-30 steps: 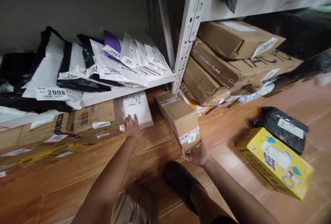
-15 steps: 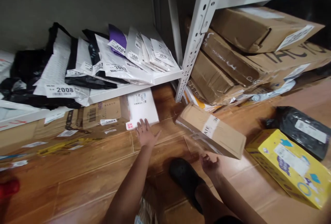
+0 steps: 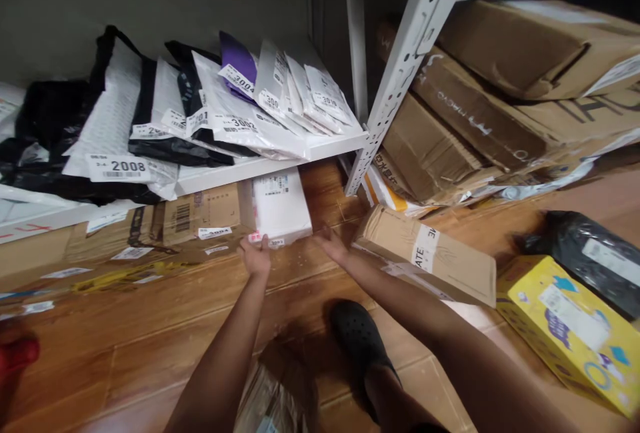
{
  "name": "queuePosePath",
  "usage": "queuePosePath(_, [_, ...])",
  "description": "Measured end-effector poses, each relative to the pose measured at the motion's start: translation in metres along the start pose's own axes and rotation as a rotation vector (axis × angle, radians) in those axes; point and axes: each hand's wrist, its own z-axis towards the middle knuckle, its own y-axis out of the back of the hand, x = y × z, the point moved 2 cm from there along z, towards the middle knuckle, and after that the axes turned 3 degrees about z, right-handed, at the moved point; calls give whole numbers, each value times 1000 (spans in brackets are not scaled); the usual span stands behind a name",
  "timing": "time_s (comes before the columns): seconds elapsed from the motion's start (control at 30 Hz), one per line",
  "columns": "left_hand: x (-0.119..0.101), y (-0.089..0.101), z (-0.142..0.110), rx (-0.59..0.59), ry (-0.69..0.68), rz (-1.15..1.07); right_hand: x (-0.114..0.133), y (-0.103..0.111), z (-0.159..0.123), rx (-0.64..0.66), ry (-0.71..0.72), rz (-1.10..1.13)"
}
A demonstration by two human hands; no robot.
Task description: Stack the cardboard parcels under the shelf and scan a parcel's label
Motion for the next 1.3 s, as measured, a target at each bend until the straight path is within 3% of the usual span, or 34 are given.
queuePosePath(0.07, [-4, 0, -9, -9, 29, -31, 18, 14, -25, -1, 167, -84])
queuePosePath(0.13, [-11, -2, -31, -34, 45, -57, 34, 44, -71, 33, 586, -250])
queuePosePath(0.17, [-16, -4, -45, -37, 28, -71, 38, 68, -96, -35, 764, -348])
queuePosePath(0.23, [-26, -9, -73, 12, -92, -91, 38, 132, -143, -398, 978, -546])
queuePosePath(0.27, [-31, -12, -84, 57, -181, -85, 32, 169, -159, -603, 940, -624])
queuePosePath(0.3, [-36, -15, -90, 99, -282, -59, 24, 207, -170, -715, 828, -718])
queuePosePath(0.33, [-41, -18, -92, 128, -386, -8, 14, 242, -175, -733, 717, -831])
queuePosePath(0.43, [-51, -23, -65, 118, -596, 246, -20, 316, -172, -517, 428, -1134])
queuePosePath(0.5, [-54, -20, -33, 121, -585, 393, -33, 331, -167, -413, 327, -1236])
queuePosePath(0.57, [-50, -12, -10, 236, -457, 469, -34, 318, -169, -457, 383, -1250])
queuePosePath(0.63, [-44, 1, -9, 254, -501, 392, -31, 287, -177, -524, 576, -1161])
queuePosePath(0.73, [-16, 32, -48, 218, -670, 183, -35, 225, -189, -415, 928, -984])
queuePosePath(0.77, [0, 43, -66, 230, -656, 143, -39, 204, -189, -348, 1006, -942])
queuePosePath(0.83, [45, 65, -97, 259, -455, 110, -50, 164, -182, -207, 1048, -868])
queuePosePath(0.93, [115, 92, -120, 293, -13, 76, -58, 115, -152, -2, 913, -712])
queuePosePath(1.03, [148, 100, -110, 266, 152, 53, -56, 75, -111, 150, 749, -556])
queuePosePath(1.13, [141, 86, -78, 246, 210, -21, -59, 44, -61, 178, 438, -369])
queuePosePath(1.23, [110, 56, -41, 264, 258, -144, -65, 22, -9, 75, 71, -164])
queuePosePath(1.3, [87, 35, -21, 281, 255, -241, -61, 10, 23, 37, -12, -99])
